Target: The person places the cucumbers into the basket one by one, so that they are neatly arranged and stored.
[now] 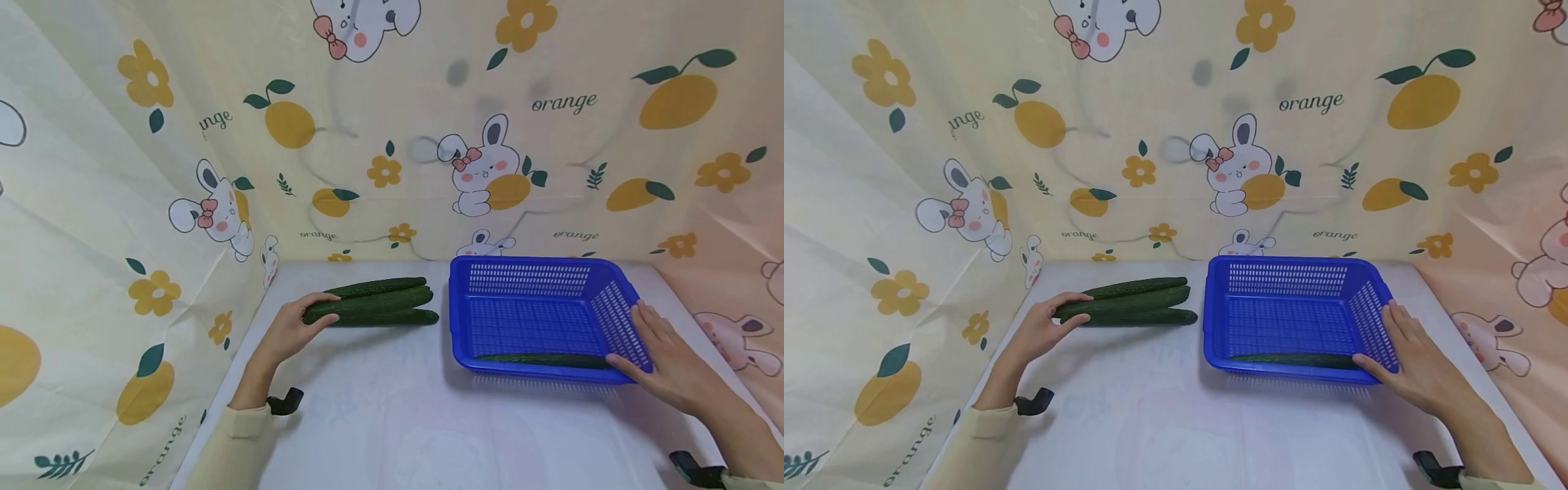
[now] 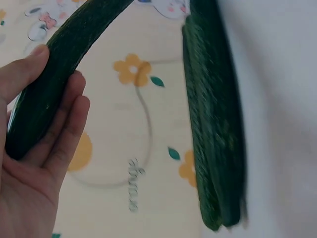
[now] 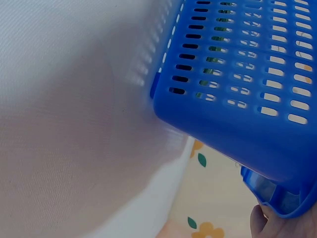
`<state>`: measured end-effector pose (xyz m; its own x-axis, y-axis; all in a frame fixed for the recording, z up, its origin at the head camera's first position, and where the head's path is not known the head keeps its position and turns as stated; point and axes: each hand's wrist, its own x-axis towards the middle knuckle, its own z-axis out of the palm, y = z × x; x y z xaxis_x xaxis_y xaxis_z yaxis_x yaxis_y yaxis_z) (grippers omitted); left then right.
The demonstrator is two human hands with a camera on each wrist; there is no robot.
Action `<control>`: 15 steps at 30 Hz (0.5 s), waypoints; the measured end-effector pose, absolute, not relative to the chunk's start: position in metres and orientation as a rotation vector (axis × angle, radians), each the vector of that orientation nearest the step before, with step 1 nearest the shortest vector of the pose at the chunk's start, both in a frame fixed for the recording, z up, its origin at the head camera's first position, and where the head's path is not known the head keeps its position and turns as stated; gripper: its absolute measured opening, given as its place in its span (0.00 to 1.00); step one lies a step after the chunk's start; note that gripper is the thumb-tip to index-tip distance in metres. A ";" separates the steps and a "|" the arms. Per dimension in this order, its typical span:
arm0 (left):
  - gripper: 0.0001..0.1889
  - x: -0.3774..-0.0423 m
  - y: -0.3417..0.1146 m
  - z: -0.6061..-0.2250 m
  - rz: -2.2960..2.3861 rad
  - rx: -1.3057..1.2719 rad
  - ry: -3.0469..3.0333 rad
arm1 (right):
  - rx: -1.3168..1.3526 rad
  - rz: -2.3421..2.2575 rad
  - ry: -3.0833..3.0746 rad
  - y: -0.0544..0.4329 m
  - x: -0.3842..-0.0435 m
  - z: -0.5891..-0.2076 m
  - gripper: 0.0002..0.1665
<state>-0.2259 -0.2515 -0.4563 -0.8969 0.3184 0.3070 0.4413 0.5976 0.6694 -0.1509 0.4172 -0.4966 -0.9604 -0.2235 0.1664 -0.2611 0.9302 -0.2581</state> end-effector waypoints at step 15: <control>0.19 -0.245 -0.158 -0.444 -1.311 -0.809 -2.514 | 0.388 0.404 -2.952 0.415 -0.151 -0.496 0.63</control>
<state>-0.2450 -0.1581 -0.4435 -0.8321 0.3783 0.4056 0.5491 0.4589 0.6985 -0.1506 0.4150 -0.4962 -0.9575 -0.2343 0.1682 -0.2709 0.9308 -0.2454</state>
